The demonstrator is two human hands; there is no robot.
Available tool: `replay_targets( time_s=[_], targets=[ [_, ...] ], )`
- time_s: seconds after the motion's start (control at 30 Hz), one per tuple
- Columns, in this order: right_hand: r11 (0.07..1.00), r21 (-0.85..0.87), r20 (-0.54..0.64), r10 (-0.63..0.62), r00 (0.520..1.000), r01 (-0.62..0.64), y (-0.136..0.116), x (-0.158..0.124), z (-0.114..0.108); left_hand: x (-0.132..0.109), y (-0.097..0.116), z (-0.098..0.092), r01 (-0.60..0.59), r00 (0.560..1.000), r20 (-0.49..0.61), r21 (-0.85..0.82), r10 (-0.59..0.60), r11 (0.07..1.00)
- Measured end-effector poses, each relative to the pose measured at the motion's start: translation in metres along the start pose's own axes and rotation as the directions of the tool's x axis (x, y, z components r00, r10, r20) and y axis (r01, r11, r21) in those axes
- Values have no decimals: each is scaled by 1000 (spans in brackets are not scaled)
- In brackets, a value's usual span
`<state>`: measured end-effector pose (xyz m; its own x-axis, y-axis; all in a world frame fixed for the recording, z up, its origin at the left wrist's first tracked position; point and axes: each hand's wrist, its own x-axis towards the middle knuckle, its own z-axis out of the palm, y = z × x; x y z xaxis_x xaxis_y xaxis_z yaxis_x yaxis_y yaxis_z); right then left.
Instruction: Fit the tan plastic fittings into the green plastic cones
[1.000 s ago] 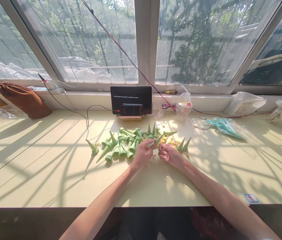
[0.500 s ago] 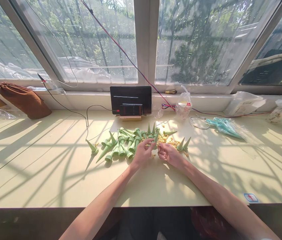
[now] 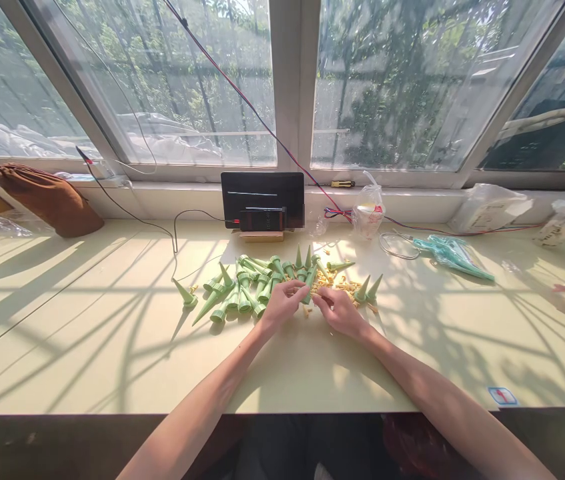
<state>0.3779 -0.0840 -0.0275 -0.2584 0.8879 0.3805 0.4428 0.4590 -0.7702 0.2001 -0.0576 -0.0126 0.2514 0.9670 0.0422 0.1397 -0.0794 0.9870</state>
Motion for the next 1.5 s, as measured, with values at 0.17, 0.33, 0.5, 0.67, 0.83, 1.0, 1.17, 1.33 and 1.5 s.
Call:
replay_targets(
  time_s=[0.17,0.33,0.5,0.67,0.83,1.0,1.17,1.33,1.5],
  targets=[
    [994,-89,-44,-73,996,69,5,1,2,-1,6,2,68,998,23,-86,-66,994],
    [997,76,-94,-18,995,25,2,1,1,-2,7,3,47,998,44,-108,-43,993],
    [985,171,-102,31,994,-13,-2,1,-1,-2,2,2,-5,998,64,-61,9,998],
    [927,318,14,206,979,-199,0,0,1,-2,-2,2,-9,999,45,-30,11,1000],
    [637,652,255,326,910,-411,3,3,3,0,-7,3,-39,997,60,-50,42,998],
    [240,783,480,356,802,-574,3,5,-3,1,-10,3,-161,984,71,-64,165,985],
    [168,798,508,328,796,-578,4,5,-3,1,-9,3,-199,977,64,-40,202,979],
    [338,784,435,301,849,-521,8,4,1,-1,-7,5,-170,985,26,-19,170,985],
    [691,622,264,259,929,-369,5,2,1,-3,-6,3,-28,999,45,1,28,1000]
  ],
)
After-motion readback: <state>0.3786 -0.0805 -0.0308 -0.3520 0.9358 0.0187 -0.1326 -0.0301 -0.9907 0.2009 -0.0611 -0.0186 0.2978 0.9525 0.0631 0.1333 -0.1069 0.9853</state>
